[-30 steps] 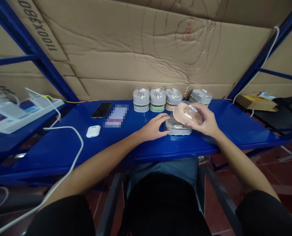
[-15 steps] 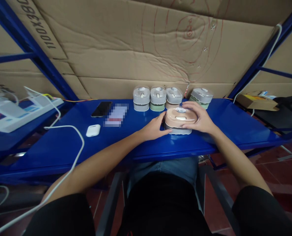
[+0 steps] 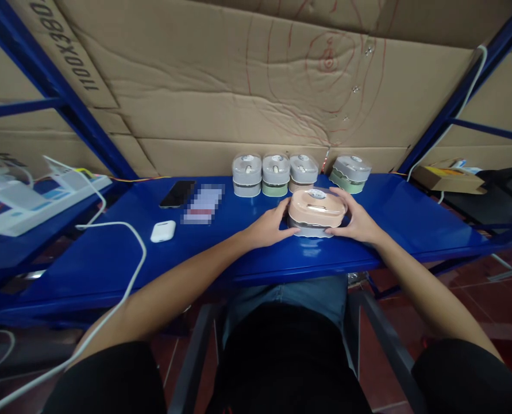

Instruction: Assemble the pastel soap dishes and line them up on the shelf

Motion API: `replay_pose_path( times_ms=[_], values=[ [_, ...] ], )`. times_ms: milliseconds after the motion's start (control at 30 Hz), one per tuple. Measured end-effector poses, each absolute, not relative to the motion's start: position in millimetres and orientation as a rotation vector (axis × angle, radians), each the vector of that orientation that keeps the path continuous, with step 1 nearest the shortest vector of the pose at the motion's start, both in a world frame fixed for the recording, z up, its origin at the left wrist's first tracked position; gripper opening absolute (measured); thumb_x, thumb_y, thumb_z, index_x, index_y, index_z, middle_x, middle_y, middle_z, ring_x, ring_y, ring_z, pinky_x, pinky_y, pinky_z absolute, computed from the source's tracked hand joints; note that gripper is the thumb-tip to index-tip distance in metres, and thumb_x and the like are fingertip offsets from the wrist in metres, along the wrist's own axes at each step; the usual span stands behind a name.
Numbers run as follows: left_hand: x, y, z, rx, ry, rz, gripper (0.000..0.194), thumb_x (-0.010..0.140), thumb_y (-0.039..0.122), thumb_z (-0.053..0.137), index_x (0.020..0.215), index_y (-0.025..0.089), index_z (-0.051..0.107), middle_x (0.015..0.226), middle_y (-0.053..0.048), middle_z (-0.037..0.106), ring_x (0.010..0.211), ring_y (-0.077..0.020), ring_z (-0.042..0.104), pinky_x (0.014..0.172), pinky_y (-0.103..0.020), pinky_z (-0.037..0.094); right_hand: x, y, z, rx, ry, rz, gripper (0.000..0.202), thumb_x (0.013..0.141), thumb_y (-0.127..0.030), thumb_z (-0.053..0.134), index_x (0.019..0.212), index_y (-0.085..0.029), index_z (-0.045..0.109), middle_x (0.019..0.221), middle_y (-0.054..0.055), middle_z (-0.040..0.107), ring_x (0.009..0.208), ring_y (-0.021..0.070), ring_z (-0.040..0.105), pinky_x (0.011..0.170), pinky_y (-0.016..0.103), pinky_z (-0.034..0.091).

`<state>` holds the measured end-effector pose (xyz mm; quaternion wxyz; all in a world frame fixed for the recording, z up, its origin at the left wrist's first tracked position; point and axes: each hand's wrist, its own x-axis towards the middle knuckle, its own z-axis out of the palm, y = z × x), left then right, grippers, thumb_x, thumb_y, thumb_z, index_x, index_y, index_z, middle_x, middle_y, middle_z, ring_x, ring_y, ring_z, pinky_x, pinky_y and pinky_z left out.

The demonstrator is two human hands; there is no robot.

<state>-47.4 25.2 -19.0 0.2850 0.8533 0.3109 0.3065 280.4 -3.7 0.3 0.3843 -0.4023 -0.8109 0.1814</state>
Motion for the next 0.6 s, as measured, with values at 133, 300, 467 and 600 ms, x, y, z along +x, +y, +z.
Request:
replay_pose_path(
  times_ms=[133, 300, 467, 600],
  values=[
    [-48, 24, -18, 2.307, 0.839, 0.809, 0.095, 0.098, 0.044, 0.081, 0.176, 0.02, 0.033, 0.169, -0.026, 0.06, 0.157, -0.0448, 0.061, 0.126, -0.069, 0.054, 278, -5, 1, -1.021, -2.081, 0.412, 0.122, 0.071, -0.057, 0.103, 0.174, -0.03, 0.043, 0.169, 0.016, 0.063, 0.155, 0.0445, 0.063, 0.131, 0.069, 0.049],
    [-48, 25, -21, 2.323, 0.799, 0.822, 0.092, 0.1, 0.043, 0.078, 0.176, 0.019, 0.033, 0.168, -0.027, 0.06, 0.153, -0.0431, 0.064, 0.128, -0.068, 0.053, 282, -10, 0, -1.044, -2.09, 0.361, 0.12, 0.072, -0.059, 0.103, 0.172, -0.031, 0.043, 0.166, 0.017, 0.066, 0.152, 0.0444, 0.065, 0.127, 0.069, 0.053],
    [-49, 25, -23, 2.334, 0.845, 0.789, 0.093, 0.1, 0.044, 0.077, 0.176, 0.016, 0.031, 0.165, -0.029, 0.062, 0.153, -0.042, 0.065, 0.127, -0.066, 0.054, 298, -22, -4, -1.128, -2.044, 0.248, 0.118, 0.072, -0.066, 0.101, 0.17, -0.031, 0.044, 0.165, 0.018, 0.065, 0.149, 0.046, 0.067, 0.122, 0.07, 0.056],
    [-49, 24, -22, 2.351, 0.866, 0.749, 0.092, 0.101, 0.046, 0.074, 0.176, 0.015, 0.03, 0.165, -0.029, 0.061, 0.152, -0.0406, 0.065, 0.127, -0.065, 0.053, 328, -30, -11, -1.238, -1.956, 0.12, 0.117, 0.071, -0.069, 0.1, 0.167, -0.029, 0.048, 0.163, 0.019, 0.066, 0.142, 0.0476, 0.071, 0.115, 0.069, 0.061]
  ],
)
